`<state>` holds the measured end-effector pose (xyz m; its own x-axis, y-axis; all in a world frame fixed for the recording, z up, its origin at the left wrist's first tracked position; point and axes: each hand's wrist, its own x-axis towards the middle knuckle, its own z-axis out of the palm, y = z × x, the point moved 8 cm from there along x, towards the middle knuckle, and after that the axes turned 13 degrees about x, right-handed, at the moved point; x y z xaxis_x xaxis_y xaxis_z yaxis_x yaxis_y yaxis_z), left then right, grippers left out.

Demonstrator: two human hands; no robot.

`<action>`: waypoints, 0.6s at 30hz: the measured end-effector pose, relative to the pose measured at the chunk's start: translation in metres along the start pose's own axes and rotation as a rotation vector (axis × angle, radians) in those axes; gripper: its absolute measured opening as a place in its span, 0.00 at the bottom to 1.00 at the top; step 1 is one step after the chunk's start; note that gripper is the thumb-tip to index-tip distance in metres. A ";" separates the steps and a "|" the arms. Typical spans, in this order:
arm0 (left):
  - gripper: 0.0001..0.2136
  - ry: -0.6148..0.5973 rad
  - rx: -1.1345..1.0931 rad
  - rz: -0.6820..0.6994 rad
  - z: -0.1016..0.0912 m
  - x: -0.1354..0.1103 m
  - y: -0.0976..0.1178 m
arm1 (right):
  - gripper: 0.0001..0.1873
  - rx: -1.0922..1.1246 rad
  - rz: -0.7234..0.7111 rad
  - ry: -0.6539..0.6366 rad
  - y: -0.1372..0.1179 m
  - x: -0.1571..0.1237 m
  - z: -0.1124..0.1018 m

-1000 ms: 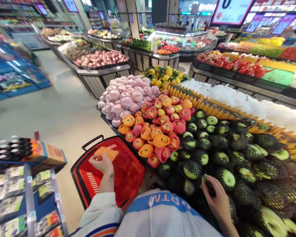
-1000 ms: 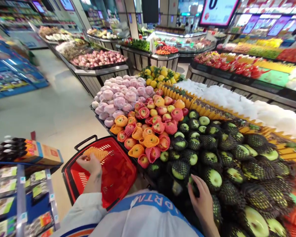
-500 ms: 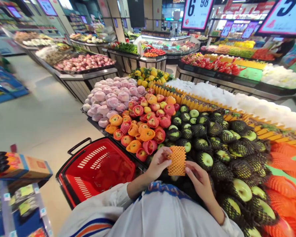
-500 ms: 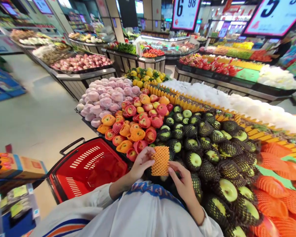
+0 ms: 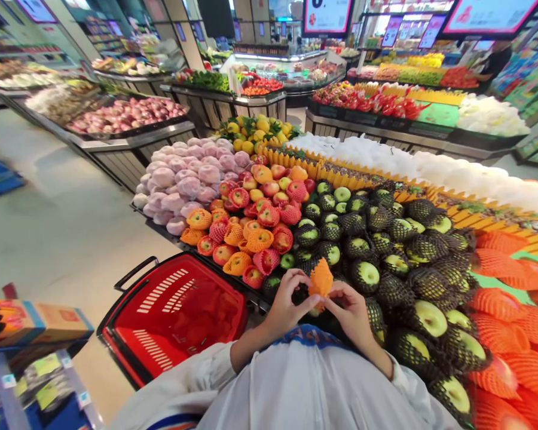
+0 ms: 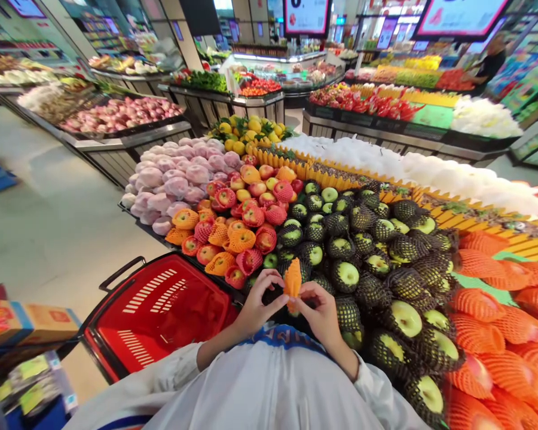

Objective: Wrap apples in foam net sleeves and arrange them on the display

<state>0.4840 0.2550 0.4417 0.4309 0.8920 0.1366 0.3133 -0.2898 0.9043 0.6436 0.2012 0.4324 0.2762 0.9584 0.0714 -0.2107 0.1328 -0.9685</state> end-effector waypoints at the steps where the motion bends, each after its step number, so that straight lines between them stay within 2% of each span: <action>1: 0.10 -0.024 -0.006 -0.001 0.003 0.000 0.000 | 0.17 -0.013 -0.003 -0.029 -0.001 0.000 0.003; 5: 0.08 -0.050 -0.024 0.015 0.007 0.002 0.002 | 0.16 -0.073 -0.016 -0.085 -0.005 0.001 0.008; 10: 0.06 -0.051 -0.008 -0.007 0.004 0.005 -0.001 | 0.16 -0.076 -0.007 -0.086 -0.005 0.001 0.008; 14: 0.07 -0.038 -0.024 0.002 0.003 0.007 -0.002 | 0.19 -0.029 0.012 -0.040 -0.002 0.001 0.004; 18: 0.08 -0.004 -0.085 0.014 0.000 0.008 -0.003 | 0.20 0.033 0.041 0.071 0.001 0.000 -0.004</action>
<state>0.4868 0.2630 0.4398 0.4381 0.8867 0.1479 0.2346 -0.2716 0.9334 0.6475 0.2007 0.4300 0.3317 0.9433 0.0134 -0.2535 0.1028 -0.9619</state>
